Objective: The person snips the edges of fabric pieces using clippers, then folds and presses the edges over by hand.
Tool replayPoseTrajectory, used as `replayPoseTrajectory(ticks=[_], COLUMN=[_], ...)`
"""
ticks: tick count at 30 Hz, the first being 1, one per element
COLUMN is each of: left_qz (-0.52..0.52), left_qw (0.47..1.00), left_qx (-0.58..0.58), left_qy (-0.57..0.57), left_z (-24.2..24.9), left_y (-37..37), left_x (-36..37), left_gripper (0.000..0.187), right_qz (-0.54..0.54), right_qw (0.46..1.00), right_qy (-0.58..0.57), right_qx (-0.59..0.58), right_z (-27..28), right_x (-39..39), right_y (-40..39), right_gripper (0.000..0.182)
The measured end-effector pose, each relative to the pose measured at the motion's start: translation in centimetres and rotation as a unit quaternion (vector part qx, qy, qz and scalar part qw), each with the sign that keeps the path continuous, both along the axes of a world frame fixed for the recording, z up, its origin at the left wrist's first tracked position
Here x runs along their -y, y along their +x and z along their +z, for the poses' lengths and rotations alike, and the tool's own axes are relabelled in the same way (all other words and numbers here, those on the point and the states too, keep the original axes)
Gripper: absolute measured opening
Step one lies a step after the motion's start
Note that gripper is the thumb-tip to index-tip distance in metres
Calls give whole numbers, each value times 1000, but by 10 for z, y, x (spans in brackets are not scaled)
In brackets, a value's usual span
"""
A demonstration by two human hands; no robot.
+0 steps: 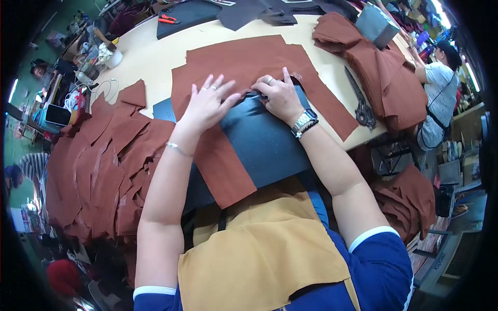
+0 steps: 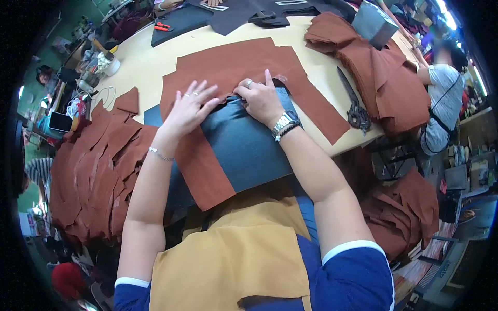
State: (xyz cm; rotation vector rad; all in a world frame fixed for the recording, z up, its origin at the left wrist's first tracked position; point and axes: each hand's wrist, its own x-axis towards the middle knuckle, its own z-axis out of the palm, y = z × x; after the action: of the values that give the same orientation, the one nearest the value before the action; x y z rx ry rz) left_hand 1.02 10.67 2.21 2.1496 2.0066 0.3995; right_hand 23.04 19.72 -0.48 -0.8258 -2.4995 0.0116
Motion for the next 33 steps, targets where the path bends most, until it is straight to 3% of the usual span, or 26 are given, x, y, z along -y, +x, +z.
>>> replayPoseTrajectory(ticks=[1,5,9,12,14,15,16,20,21,25,28,33], left_qz=[18,63,71,74,146,199,293,336,332,336,337,340], left_qw=[1000,993,994,995,975,964,949,936,937,934,934,933], left_qx=[9,12,11,7,-11,-19,-44,-77,-72,-38,-27,-19], left_qy=[-24,-98,-85,65,169,177,106,78,86,115,114,116], left_z=[-7,-7,-10,-24,-15,-22,-10,-9,-12,-33,-39,-36], left_y=[1,7,9,-3,-16,-30,-31,-35,-38,-46,-51,-51], left_x=[-3,-10,-7,16,41,51,65,78,77,57,54,54], left_gripper=[68,78,78,72,68,74,79,71,68,54,51,50], right_qz=[11,8,36,-7,-106,-149,-191,-246,-250,-214,-176,-79], right_qw=[998,999,998,995,990,983,975,965,963,974,983,988], right_qy=[36,41,45,48,40,31,21,-32,-33,47,58,126], right_qx=[-45,-14,-14,-89,-87,-102,-114,-84,-91,-51,23,30], right_z=[-2,-8,-3,4,3,4,3,-8,-7,-4,0,8], right_x=[0,3,9,11,9,8,6,-12,-15,-18,-18,3], right_y=[0,18,28,41,49,51,54,60,59,80,113,136], right_gripper=[24,22,29,36,44,43,42,43,32,19,21,22])
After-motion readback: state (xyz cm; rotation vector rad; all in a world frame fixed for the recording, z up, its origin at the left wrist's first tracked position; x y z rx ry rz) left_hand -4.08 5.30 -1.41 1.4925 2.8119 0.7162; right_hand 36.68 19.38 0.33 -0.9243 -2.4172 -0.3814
